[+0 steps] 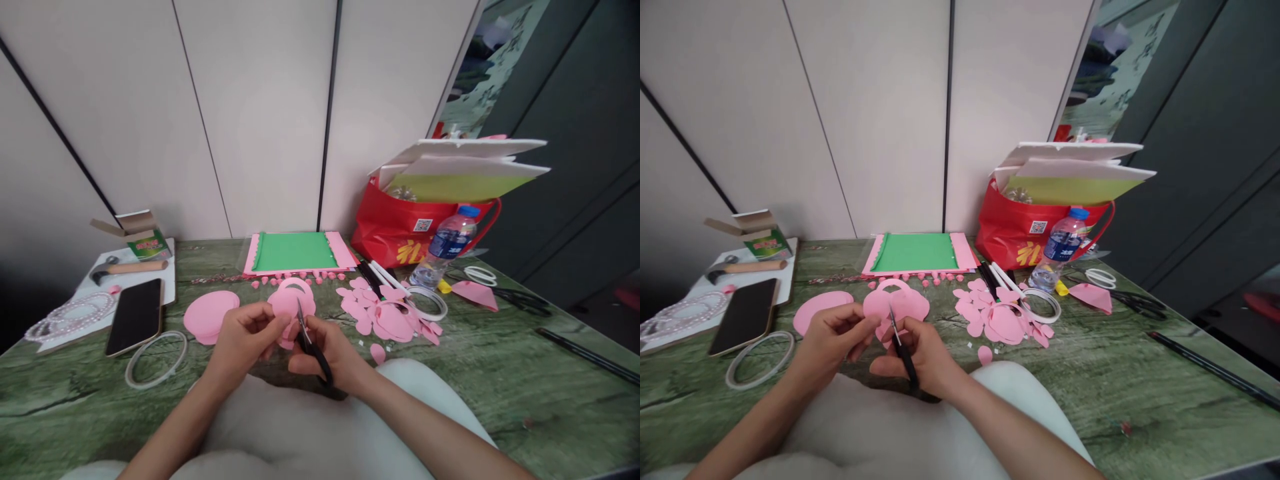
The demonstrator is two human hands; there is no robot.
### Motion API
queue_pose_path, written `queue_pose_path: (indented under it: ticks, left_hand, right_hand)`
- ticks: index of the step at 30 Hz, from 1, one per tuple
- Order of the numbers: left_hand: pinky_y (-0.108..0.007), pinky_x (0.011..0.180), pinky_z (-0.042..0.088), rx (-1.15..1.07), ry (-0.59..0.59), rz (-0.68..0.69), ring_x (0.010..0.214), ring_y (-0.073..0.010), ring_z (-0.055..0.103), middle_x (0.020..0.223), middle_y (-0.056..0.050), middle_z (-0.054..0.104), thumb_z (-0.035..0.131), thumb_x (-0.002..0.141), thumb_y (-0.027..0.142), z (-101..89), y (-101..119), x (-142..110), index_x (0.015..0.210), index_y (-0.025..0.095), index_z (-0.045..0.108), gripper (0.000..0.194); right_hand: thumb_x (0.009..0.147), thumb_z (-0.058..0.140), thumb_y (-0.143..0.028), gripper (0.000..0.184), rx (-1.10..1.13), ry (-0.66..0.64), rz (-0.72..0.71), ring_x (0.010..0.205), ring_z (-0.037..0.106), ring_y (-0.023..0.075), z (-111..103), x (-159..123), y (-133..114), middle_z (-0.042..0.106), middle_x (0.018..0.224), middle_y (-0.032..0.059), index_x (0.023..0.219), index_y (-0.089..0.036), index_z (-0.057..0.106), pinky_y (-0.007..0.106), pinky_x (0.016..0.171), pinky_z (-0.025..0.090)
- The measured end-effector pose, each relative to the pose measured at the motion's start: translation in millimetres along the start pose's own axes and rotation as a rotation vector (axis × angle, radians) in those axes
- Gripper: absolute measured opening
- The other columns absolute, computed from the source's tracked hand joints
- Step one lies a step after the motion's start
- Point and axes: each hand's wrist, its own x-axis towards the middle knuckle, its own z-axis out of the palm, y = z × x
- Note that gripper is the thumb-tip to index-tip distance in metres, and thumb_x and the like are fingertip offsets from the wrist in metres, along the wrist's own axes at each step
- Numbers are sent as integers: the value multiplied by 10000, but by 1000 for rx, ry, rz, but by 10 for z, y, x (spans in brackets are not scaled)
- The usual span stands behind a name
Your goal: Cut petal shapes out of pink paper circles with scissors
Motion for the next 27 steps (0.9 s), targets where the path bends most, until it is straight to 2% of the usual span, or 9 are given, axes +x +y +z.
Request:
queue_pose_path:
  ticks: [9,14,21,27]
  left_hand:
    - [-159,331,275,39,1,15,338,-51,381,390,49,461,622,714,361,-7,-17,-9,522,159,548,289]
    - [-161,335,273,24,-9,3,343,-50,385,414,38,497,623,711,360,-3,-4,-16,529,154,559,282]
    - [-163,330,259,-17,30,16,339,-48,379,413,57,459,637,694,353,-14,0,-2,539,165,565,255]
    - [-164,328,247,-46,44,18,327,-42,358,398,65,436,637,695,325,-19,16,-1,543,161,572,233]
  right_hand:
    - [527,787,-341,430,21,3,-21,471,325,54,-1,2,11,454,545,-79,780,-169,487,184,435,241]
    - [524,782,-373,421,-13,-1,-31,461,318,51,-4,3,16,434,534,-83,746,-174,485,181,420,228]
    - [536,763,-365,380,-41,40,11,411,393,54,8,-5,11,470,535,-80,729,-179,493,183,391,274]
    - [572,731,-364,343,-19,26,15,356,418,50,6,-6,24,490,510,-76,733,-170,499,171,352,282]
